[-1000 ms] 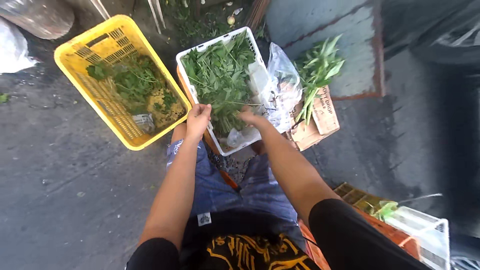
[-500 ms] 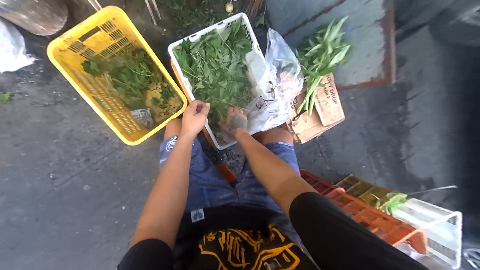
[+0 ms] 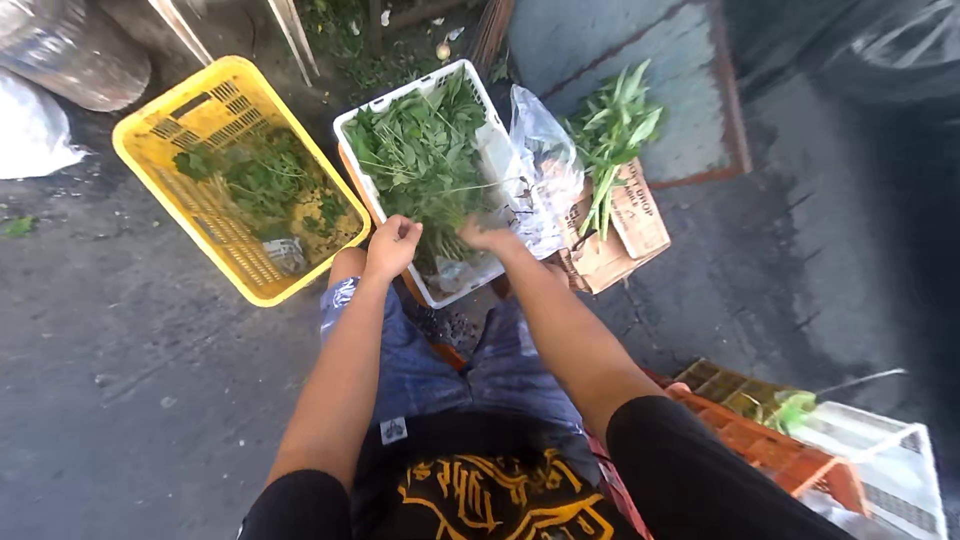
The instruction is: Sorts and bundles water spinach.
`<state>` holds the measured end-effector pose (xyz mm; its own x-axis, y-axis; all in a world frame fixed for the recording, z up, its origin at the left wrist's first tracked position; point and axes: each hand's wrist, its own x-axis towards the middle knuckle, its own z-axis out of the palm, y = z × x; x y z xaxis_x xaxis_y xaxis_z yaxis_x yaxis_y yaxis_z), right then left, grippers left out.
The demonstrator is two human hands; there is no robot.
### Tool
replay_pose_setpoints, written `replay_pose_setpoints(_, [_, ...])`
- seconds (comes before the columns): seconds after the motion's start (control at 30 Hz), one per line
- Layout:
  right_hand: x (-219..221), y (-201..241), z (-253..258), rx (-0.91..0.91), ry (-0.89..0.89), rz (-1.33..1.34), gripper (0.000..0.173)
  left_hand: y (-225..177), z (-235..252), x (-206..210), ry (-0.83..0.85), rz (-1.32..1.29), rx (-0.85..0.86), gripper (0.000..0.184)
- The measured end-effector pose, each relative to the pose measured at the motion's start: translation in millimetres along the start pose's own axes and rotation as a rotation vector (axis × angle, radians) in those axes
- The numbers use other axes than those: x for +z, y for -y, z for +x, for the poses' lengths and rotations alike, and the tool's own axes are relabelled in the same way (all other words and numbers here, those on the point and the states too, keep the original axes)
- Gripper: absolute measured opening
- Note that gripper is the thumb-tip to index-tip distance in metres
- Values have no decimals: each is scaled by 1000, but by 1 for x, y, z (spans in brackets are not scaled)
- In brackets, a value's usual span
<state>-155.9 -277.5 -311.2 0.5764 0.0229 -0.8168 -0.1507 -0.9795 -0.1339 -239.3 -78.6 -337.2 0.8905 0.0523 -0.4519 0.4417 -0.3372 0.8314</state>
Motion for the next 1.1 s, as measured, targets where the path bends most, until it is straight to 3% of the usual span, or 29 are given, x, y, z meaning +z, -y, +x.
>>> replay_pose_setpoints(0.13, [9,-33,15,-80,-90,562,46,-4,-13,2,5,108,29,33])
replay_pose_setpoints(0.33, [38,-46,2,-89,-63,809,42,-9,-31,46,206,-127,-171,42])
replay_pose_setpoints(0.43, [64,-48,1,-214,-90,688,38,-9,-30,70,187,-319,-353,60])
replay_pose_setpoints(0.53, [75,-44,-9,-340,6,396,45,7,-13,92,76,-516,-503,75])
replay_pose_setpoints(0.63, [52,-38,-24,-353,40,89,52,14,-4,105,31,-447,-559,55])
replay_pose_setpoints(0.77, [12,-26,-24,-395,-560,-35,43,20,-3,105,-4,-388,-541,36])
replay_pose_setpoints(0.8, [6,-24,-17,-354,-597,-83,48,19,-4,105,-14,-396,-548,34])
replay_pose_setpoints(0.87, [6,-29,11,-246,-420,-187,64,18,-2,108,-19,-413,-559,35])
replay_pose_setpoints(0.97, [20,-45,47,-160,-138,-219,45,13,3,103,-5,-433,-574,32])
replay_pose_setpoints(1.03, [24,-53,53,-207,-111,-111,36,9,2,93,-15,-504,-608,30])
replay_pose_setpoints(1.1, [34,-60,52,-287,-87,62,40,9,-4,88,-37,-616,-658,29])
